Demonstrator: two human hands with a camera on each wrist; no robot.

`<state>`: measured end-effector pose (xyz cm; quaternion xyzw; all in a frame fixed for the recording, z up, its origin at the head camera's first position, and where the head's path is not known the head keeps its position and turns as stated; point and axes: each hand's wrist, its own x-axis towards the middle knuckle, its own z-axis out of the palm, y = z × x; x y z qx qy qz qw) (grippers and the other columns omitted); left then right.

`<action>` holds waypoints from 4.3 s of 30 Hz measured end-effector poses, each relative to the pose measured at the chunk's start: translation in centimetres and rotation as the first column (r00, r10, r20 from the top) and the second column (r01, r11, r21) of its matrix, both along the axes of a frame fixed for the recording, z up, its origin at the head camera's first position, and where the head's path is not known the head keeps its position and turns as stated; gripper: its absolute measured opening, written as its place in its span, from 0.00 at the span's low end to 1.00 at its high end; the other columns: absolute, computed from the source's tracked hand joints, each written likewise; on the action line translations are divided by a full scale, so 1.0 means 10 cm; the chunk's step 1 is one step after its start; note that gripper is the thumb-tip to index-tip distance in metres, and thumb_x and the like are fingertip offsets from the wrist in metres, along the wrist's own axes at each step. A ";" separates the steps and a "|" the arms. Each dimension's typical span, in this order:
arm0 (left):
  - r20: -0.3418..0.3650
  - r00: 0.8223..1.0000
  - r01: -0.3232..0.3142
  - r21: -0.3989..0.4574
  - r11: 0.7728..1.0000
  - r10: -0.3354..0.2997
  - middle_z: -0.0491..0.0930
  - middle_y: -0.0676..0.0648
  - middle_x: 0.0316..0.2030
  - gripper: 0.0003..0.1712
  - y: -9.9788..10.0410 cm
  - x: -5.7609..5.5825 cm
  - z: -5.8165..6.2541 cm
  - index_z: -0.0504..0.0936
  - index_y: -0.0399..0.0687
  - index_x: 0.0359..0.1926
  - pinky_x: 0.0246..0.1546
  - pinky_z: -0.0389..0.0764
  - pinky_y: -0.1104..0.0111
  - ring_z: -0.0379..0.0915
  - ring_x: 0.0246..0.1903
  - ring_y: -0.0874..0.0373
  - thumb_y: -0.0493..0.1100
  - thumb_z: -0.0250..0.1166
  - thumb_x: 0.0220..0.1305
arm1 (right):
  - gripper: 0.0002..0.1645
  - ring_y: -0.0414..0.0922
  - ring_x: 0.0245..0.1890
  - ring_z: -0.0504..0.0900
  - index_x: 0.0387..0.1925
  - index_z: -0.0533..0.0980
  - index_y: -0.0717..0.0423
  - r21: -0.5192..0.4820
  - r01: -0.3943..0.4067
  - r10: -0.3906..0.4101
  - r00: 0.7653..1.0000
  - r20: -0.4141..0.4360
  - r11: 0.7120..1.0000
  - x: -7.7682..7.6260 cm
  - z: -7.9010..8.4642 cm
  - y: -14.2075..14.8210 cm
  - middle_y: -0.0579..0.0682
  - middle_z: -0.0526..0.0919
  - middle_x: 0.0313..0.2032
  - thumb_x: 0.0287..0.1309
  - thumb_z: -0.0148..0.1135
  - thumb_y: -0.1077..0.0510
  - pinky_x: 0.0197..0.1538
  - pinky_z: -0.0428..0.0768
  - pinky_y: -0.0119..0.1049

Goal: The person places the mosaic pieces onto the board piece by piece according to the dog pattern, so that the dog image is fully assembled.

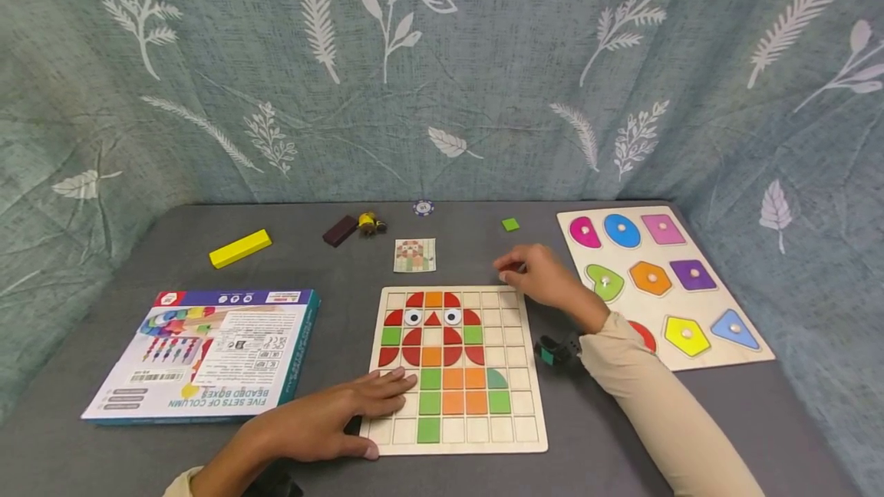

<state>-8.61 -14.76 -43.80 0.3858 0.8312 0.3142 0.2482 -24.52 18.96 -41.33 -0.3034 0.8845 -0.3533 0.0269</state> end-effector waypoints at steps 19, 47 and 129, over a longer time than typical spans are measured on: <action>0.008 1.000 -0.005 0.005 1.000 0.005 0.53 0.54 0.74 0.37 -0.01 0.02 0.02 0.65 0.46 0.71 0.69 0.54 0.56 0.41 0.73 0.54 0.46 0.66 0.64 | 0.20 0.63 0.58 0.73 0.56 0.76 0.69 -0.012 0.226 -0.224 0.972 0.076 0.974 -0.72 -0.07 -0.03 0.67 0.74 0.58 0.63 0.59 0.68 0.55 0.75 0.54; 0.009 1.000 -0.006 0.000 1.000 0.006 0.53 0.54 0.74 0.37 0.00 0.01 -0.02 0.65 0.46 0.71 0.69 0.53 0.55 0.41 0.73 0.54 0.47 0.66 0.64 | 0.07 0.54 0.39 0.81 0.39 0.80 0.70 0.173 0.101 -0.105 0.994 0.015 0.980 -0.60 -0.03 0.06 0.61 0.83 0.37 0.60 0.60 0.70 0.44 0.76 0.49; 0.005 1.000 -0.019 0.002 1.000 0.019 0.52 0.55 0.74 0.37 0.00 0.00 0.00 0.65 0.45 0.71 0.69 0.52 0.56 0.40 0.74 0.55 0.46 0.67 0.63 | 0.11 0.41 0.29 0.72 0.43 0.82 0.63 0.152 0.083 -0.070 0.994 -0.088 0.985 0.58 -0.03 0.19 0.46 0.78 0.31 0.58 0.64 0.68 0.31 0.73 0.38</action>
